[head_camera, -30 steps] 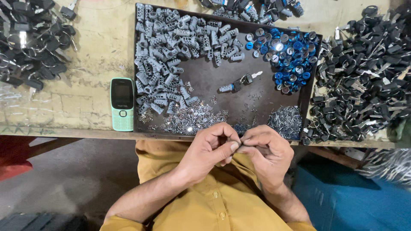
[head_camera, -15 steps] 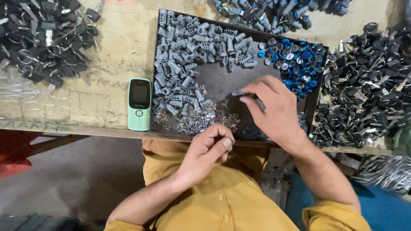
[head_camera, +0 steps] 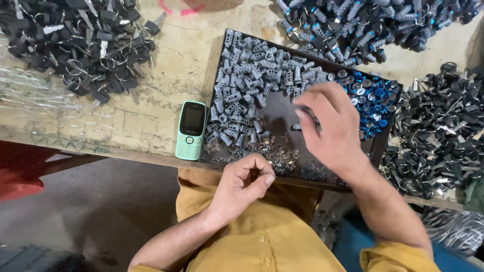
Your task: The person sits at a workbench assembling lock components. They pick small metal pins, springs and blue caps from a tray, insert them by hand into gray lock bodies, and place the assembled locks aside, repeating the cycle one lock at a time.
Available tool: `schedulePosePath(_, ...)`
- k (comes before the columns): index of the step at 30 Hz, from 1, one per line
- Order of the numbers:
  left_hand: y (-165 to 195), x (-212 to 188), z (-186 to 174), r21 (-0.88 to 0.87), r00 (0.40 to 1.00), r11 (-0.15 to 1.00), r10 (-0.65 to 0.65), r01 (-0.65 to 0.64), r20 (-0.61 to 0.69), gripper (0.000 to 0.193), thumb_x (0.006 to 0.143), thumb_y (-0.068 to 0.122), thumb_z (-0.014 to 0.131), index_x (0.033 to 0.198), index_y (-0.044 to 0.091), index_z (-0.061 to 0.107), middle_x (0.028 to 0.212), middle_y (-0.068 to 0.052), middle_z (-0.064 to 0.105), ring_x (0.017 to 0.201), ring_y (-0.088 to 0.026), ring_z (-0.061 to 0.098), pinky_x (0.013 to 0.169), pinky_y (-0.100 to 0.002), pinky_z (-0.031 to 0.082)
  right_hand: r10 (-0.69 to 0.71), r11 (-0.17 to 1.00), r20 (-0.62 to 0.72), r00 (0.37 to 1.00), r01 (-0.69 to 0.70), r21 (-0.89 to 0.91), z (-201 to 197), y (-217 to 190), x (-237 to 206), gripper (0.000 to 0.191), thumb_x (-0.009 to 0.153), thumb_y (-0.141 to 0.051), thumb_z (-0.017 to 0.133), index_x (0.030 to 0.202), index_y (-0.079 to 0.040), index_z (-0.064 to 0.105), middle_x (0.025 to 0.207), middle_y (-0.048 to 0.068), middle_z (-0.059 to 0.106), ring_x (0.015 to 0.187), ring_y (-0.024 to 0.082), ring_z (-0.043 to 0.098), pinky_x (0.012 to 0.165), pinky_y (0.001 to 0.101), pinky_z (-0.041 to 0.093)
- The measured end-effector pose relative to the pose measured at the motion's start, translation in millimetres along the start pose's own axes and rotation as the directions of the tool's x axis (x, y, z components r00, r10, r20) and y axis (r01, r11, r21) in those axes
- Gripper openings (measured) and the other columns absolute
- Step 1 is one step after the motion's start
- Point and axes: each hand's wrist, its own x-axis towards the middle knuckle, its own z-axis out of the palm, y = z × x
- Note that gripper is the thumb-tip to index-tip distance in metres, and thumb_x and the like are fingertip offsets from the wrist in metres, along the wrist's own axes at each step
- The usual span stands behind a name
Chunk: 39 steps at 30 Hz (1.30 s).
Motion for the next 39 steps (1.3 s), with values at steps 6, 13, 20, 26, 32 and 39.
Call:
schedulePosePath(6, -7.6, 16.8, 6.6, -0.183, 0.995, 0.978, -0.091, 0.098, 0.046, 0.012, 0.098, 0.011, 0.071, 0.096, 0.003, 0.062, 0.076, 0.003, 0.057, 0.063, -0.003, 0.052, 0.054, -0.019, 0.04, 0.3, 0.799, 0.103, 0.948, -0.309, 0.516, 8.5, -34.3, -80.0, 0.04, 0.084, 0.011, 0.071, 0.122, -0.002, 0.065, 0.107, 0.014, 0.064, 0.09, 0.017, 0.066, 0.078, 0.0271, 0.056)
schedulePosePath(13, -21.2, 22.7, 22.4, -0.231, 0.978, 0.951, -0.197, 0.207, 0.067, 0.014, 0.097, 0.014, 0.073, 0.097, 0.003, 0.064, 0.075, 0.002, 0.059, 0.062, -0.004, 0.052, 0.051, -0.02, 0.037, 0.409, 0.674, 0.023, 0.912, -0.319, 0.666, 15.7, -22.2, -120.5, 0.032, 0.082, 0.011, 0.076, 0.111, -0.002, 0.072, 0.115, 0.015, 0.066, 0.1, 0.019, 0.067, 0.081, 0.0266, 0.054)
schedulePosePath(20, -23.2, 24.3, 38.3, -0.178, 0.984, 0.968, -0.174, 0.179, 0.04, 0.011, 0.097, 0.008, 0.072, 0.094, 0.003, 0.063, 0.075, 0.004, 0.055, 0.061, -0.002, 0.045, 0.053, -0.019, 0.034, 0.37, 0.723, -0.031, 0.929, -0.267, 0.637, 3.7, -17.4, -124.4, 0.028, 0.082, 0.01, 0.077, 0.105, -0.002, 0.07, 0.106, 0.013, 0.073, 0.094, 0.019, 0.073, 0.08, 0.0274, 0.058)
schedulePosePath(26, -23.4, 28.3, 43.5, -0.136, 0.99, 0.984, -0.104, 0.116, 0.094, 0.013, 0.093, -0.001, 0.071, 0.092, 0.004, 0.059, 0.086, 0.005, 0.053, 0.076, -0.002, 0.044, 0.069, -0.021, 0.037, 0.305, 0.822, -0.085, 0.948, -0.217, 0.527, -7.8, -17.5, -125.1, 0.028, 0.078, 0.012, 0.076, 0.102, -0.002, 0.073, 0.1, 0.012, 0.072, 0.083, 0.019, 0.071, 0.071, 0.027, 0.056)
schedulePosePath(32, -22.3, 30.6, 48.3, -0.091, 0.983, 0.981, -0.162, 0.17, 0.084, 0.017, 0.09, -0.005, 0.07, 0.086, 0.005, 0.056, 0.08, 0.005, 0.051, 0.071, -0.003, 0.042, 0.063, -0.022, 0.036, 0.223, 0.883, -0.131, 0.966, -0.143, 0.447, -16.7, -15.6, -122.4, 0.029, 0.075, 0.01, 0.079, 0.1, -0.003, 0.073, 0.096, 0.011, 0.071, 0.082, 0.022, 0.069, 0.07, 0.0292, 0.055)
schedulePosePath(39, -31.9, 24.9, 66.6, 0.322, 0.98, 0.929, 0.197, -0.18, -0.021, 0.021, 0.089, -0.003, 0.072, 0.084, 0.004, 0.052, 0.081, 0.003, 0.053, 0.07, -0.002, 0.045, 0.06, -0.022, 0.038, 0.17, 0.903, -0.121, 0.978, -0.105, 0.417, -24.4, -11.3, -124.1, 0.028, 0.073, 0.01, 0.078, 0.098, -0.002, 0.072, 0.094, 0.01, 0.069, 0.08, 0.023, 0.069, 0.069, 0.0314, 0.055)
